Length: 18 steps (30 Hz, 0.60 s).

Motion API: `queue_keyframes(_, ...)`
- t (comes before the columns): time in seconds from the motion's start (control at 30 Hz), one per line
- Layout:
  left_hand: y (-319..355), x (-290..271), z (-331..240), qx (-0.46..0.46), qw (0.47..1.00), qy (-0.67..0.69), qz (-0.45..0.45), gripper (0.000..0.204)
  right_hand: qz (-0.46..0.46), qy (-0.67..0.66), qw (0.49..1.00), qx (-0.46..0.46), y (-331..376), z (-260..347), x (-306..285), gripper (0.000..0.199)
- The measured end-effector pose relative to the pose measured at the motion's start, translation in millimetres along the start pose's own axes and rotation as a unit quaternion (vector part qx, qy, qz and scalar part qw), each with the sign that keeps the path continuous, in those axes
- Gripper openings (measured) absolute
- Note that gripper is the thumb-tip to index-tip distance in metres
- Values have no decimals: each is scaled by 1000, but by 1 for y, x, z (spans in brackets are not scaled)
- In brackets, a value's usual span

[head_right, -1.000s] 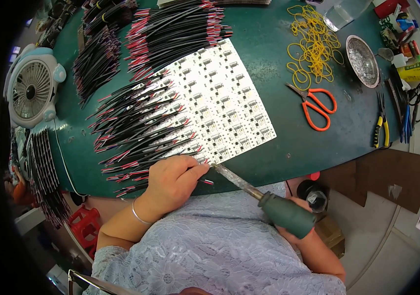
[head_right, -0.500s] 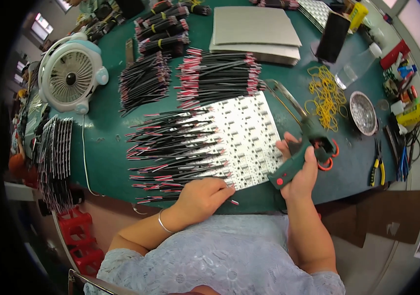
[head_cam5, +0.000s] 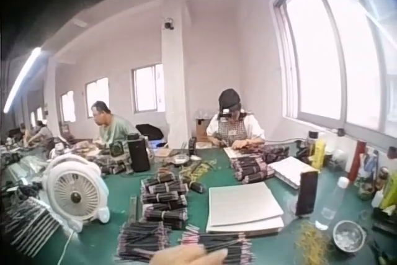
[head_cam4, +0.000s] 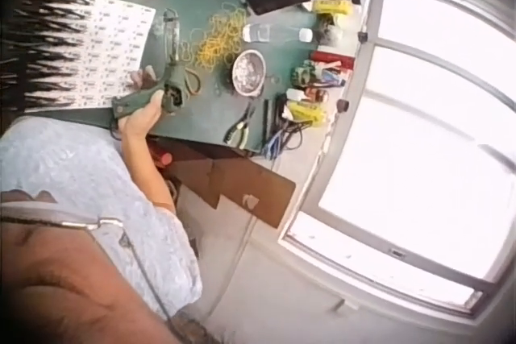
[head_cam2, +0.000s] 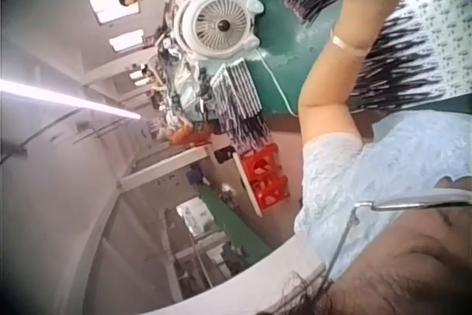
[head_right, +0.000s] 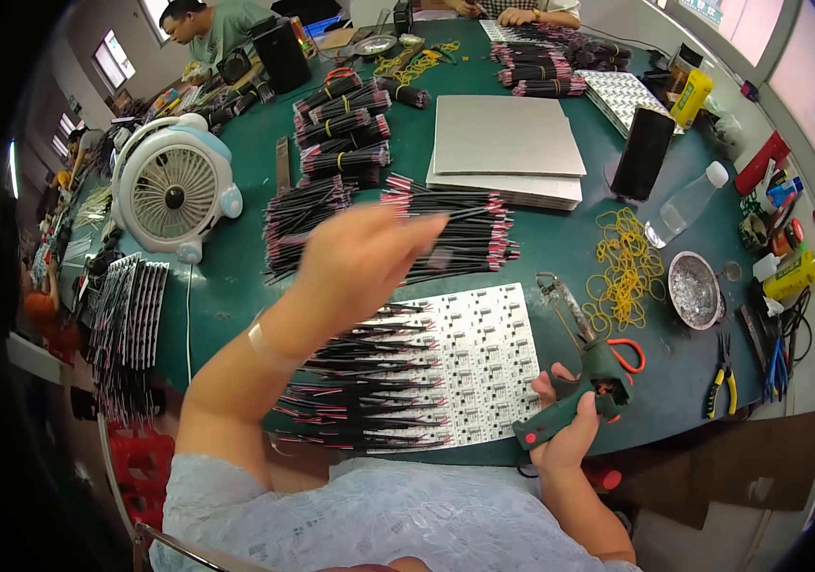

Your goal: The person solders or heat-shrinks electrical wires onto specific points on an LED circuit board assembly using a soldering iron.

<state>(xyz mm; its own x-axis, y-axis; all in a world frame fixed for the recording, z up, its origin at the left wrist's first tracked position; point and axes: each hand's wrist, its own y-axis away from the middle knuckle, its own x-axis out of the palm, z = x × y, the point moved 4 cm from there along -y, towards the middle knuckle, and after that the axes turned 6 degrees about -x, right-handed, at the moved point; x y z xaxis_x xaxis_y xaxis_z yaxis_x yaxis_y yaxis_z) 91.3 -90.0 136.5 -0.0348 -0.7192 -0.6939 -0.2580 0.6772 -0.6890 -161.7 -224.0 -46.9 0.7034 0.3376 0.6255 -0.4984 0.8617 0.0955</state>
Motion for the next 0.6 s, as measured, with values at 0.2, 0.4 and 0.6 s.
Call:
queue_keyframes(0.2, 16, 155, 74, -90, 979, -64, 174, 63, -3, 0, 1000, 9, 6, -5, -1, 47)
queue_keyframes(0.4, 4, 86, 92, -84, 994, -31, 68, 49, 43, 28, 999, 9, 3, 1, -4, 48)
queue_keyframes(0.6, 95, 2, 209, -302, 911, -266, 93, 31, 38, 20, 999, 22, 1, -7, -5, 49)
